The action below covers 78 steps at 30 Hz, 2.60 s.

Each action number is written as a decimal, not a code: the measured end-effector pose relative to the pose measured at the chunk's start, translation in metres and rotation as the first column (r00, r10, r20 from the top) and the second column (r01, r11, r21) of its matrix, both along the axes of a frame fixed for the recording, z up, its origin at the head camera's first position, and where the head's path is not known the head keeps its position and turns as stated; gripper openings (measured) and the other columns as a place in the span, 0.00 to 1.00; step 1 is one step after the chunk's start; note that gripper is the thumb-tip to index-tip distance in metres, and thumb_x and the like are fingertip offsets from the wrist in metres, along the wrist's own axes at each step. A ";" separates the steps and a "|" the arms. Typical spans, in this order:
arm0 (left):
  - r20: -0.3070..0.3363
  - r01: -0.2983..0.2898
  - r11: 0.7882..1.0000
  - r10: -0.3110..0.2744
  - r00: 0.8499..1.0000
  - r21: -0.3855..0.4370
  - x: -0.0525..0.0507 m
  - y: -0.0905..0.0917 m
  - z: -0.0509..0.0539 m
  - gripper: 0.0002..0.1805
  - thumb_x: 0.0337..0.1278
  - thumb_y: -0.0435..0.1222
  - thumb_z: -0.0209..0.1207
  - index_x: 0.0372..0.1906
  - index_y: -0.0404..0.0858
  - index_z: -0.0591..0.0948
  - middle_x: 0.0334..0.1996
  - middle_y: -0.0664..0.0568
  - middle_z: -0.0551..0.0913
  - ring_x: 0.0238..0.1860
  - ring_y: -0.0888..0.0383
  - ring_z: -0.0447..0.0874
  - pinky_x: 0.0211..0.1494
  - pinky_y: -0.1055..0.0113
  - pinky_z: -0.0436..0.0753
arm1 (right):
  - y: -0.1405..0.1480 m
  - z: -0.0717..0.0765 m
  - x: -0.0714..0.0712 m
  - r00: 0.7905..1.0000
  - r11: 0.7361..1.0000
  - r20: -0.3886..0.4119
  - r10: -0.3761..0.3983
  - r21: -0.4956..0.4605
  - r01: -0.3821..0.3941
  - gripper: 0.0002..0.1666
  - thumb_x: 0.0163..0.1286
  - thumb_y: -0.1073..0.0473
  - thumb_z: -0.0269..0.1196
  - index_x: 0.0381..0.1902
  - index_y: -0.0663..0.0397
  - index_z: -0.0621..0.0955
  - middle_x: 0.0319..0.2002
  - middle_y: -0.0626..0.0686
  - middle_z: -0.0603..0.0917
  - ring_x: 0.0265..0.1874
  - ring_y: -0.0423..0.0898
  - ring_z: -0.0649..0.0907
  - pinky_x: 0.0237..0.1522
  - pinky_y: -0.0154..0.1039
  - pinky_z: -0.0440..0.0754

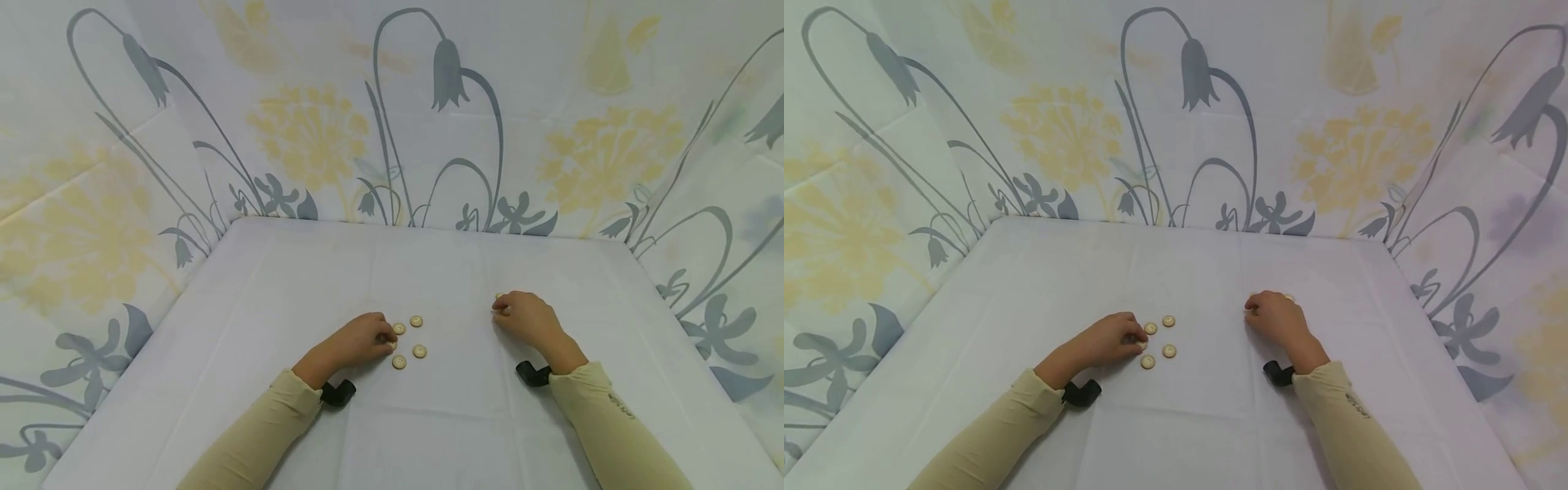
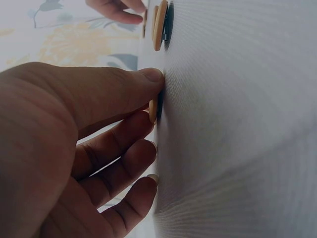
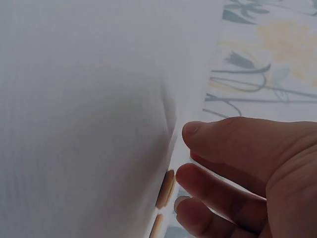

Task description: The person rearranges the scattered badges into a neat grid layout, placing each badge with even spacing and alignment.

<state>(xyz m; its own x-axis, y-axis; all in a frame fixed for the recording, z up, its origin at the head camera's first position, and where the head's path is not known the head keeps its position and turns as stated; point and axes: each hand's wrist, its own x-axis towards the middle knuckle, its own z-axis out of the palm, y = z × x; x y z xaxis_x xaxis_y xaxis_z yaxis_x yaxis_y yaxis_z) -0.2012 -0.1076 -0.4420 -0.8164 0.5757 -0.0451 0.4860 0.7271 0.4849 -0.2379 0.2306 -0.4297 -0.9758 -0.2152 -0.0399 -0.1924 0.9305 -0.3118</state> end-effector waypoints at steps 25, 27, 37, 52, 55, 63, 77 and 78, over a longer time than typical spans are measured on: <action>0.015 -0.008 1.000 0.008 1.000 0.011 0.001 0.000 0.004 0.08 0.59 0.37 0.64 0.43 0.40 0.86 0.35 0.55 0.79 0.37 0.62 0.76 0.46 0.64 0.77 | -0.041 -0.003 0.011 0.989 0.989 -0.009 0.145 0.002 -0.145 0.14 0.63 0.56 0.65 0.45 0.52 0.86 0.47 0.54 0.86 0.49 0.55 0.83 0.48 0.51 0.80; 0.019 -0.010 1.000 0.010 1.000 0.013 0.001 0.001 0.003 0.08 0.59 0.36 0.64 0.43 0.40 0.86 0.35 0.55 0.79 0.38 0.62 0.76 0.46 0.64 0.77 | -0.044 -0.002 0.012 0.989 0.989 -0.009 0.150 0.006 -0.149 0.14 0.62 0.55 0.65 0.45 0.51 0.86 0.46 0.53 0.86 0.49 0.53 0.83 0.48 0.50 0.80; 0.016 -0.011 1.000 0.011 1.000 0.013 0.001 0.001 0.003 0.09 0.59 0.37 0.64 0.43 0.40 0.86 0.35 0.55 0.79 0.38 0.62 0.76 0.47 0.63 0.77 | -0.056 0.002 0.018 0.983 0.983 -0.011 0.183 0.001 -0.183 0.14 0.62 0.55 0.66 0.45 0.51 0.86 0.45 0.51 0.87 0.47 0.51 0.84 0.46 0.48 0.81; 0.007 -0.007 1.000 0.007 1.000 0.005 0.002 0.000 0.004 0.08 0.59 0.37 0.64 0.42 0.40 0.86 0.34 0.56 0.78 0.37 0.62 0.75 0.45 0.64 0.76 | -0.069 -0.001 0.024 0.971 0.972 -0.028 0.236 -0.004 -0.237 0.14 0.61 0.55 0.67 0.45 0.50 0.86 0.44 0.49 0.87 0.48 0.50 0.84 0.48 0.47 0.81; 0.010 -0.005 1.000 0.005 1.000 0.009 0.001 0.001 0.004 0.08 0.59 0.37 0.64 0.42 0.40 0.86 0.35 0.56 0.79 0.37 0.62 0.74 0.45 0.64 0.76 | -0.071 -0.001 0.027 0.971 0.972 -0.023 0.237 -0.008 -0.237 0.14 0.61 0.55 0.67 0.45 0.50 0.86 0.45 0.48 0.87 0.48 0.50 0.84 0.48 0.48 0.81; 0.030 -0.014 1.000 0.014 0.999 0.008 0.000 0.002 0.004 0.08 0.59 0.37 0.64 0.43 0.41 0.86 0.35 0.56 0.78 0.37 0.62 0.74 0.46 0.64 0.76 | -0.079 -0.002 0.030 0.965 0.965 -0.022 0.261 0.010 -0.261 0.15 0.60 0.54 0.68 0.45 0.49 0.86 0.44 0.47 0.86 0.48 0.50 0.84 0.49 0.48 0.80; 0.024 -0.010 1.000 0.009 1.000 0.013 0.000 0.001 0.002 0.09 0.60 0.38 0.64 0.43 0.41 0.86 0.36 0.56 0.79 0.37 0.62 0.75 0.45 0.64 0.76 | -0.093 -0.001 0.035 0.954 0.954 0.007 0.299 0.014 -0.299 0.15 0.60 0.52 0.69 0.45 0.47 0.86 0.44 0.46 0.86 0.47 0.48 0.84 0.48 0.48 0.80; 0.024 -0.010 1.000 0.009 1.000 0.014 0.000 0.001 0.002 0.09 0.60 0.37 0.64 0.43 0.41 0.86 0.36 0.56 0.79 0.37 0.62 0.75 0.45 0.64 0.76 | -0.094 -0.001 0.035 0.952 0.952 0.008 0.304 0.016 -0.305 0.15 0.60 0.52 0.69 0.45 0.47 0.86 0.43 0.46 0.86 0.47 0.48 0.83 0.47 0.47 0.80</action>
